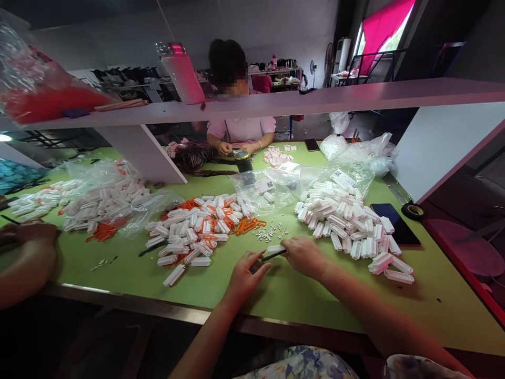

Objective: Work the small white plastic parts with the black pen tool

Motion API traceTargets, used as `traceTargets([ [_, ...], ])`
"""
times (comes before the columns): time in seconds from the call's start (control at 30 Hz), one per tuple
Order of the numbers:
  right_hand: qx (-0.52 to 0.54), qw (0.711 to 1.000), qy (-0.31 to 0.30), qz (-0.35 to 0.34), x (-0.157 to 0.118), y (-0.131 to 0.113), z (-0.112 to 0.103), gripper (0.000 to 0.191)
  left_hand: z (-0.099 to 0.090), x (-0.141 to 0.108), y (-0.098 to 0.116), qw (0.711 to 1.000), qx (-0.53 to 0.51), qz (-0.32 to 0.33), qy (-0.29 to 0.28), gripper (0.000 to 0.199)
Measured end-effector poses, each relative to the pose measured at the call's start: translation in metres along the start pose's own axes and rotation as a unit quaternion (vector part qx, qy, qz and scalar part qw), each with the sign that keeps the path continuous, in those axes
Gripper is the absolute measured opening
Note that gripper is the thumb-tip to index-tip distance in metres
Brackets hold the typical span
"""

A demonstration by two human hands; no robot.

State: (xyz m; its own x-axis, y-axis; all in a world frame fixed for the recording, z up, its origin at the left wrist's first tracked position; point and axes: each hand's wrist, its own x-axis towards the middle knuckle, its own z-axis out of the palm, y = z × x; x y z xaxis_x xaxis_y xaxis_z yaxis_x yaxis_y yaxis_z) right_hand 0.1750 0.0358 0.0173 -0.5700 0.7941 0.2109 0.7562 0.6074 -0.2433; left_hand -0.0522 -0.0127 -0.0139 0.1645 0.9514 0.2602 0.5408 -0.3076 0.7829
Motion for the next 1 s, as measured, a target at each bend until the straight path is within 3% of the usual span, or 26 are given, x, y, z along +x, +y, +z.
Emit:
traceTargets([
  [0.1,-0.055,0.995,0.046,0.068,0.001,0.024,-0.018,0.013,-0.017,0.003,-0.011,0.999,0.017,0.002,0.036,0.030],
  [0.17,-0.114,0.984,0.068,0.122,-0.002,0.040,-0.033,0.020,-0.037,0.006,-0.022,0.993,0.073,0.015,0.088,0.028],
  [0.27,-0.194,0.947,0.110,0.230,-0.008,0.063,-0.051,0.032,-0.075,0.011,-0.043,0.961,0.205,0.017,0.185,0.029],
  [0.33,-0.242,0.917,0.123,0.294,-0.012,0.075,-0.059,0.038,-0.096,0.014,-0.056,0.935,0.280,0.007,0.215,0.032],
  [0.43,-0.267,0.886,0.105,0.364,-0.016,0.093,-0.063,0.042,-0.112,0.023,-0.066,0.919,0.352,-0.001,0.177,0.034],
  [0.53,-0.255,0.877,0.072,0.402,-0.018,0.106,-0.064,0.037,-0.111,0.036,-0.067,0.917,0.389,-0.006,0.091,0.031],
  [0.67,-0.241,0.879,0.042,0.409,-0.019,0.106,-0.070,0.035,-0.108,0.054,-0.062,0.908,0.419,-0.014,0.019,0.017],
  [0.8,-0.262,0.882,0.053,0.389,-0.019,0.093,-0.074,0.045,-0.110,0.062,-0.061,0.922,0.384,0.017,0.037,0.009],
  [0.9,-0.255,0.899,0.083,0.346,-0.015,0.080,-0.069,0.043,-0.107,0.061,-0.057,0.960,0.260,-0.001,0.104,0.015],
  [1.0,-0.180,0.944,0.087,0.261,-0.010,0.062,-0.057,0.041,-0.095,0.052,-0.045,0.987,0.050,-0.088,0.125,0.035],
])
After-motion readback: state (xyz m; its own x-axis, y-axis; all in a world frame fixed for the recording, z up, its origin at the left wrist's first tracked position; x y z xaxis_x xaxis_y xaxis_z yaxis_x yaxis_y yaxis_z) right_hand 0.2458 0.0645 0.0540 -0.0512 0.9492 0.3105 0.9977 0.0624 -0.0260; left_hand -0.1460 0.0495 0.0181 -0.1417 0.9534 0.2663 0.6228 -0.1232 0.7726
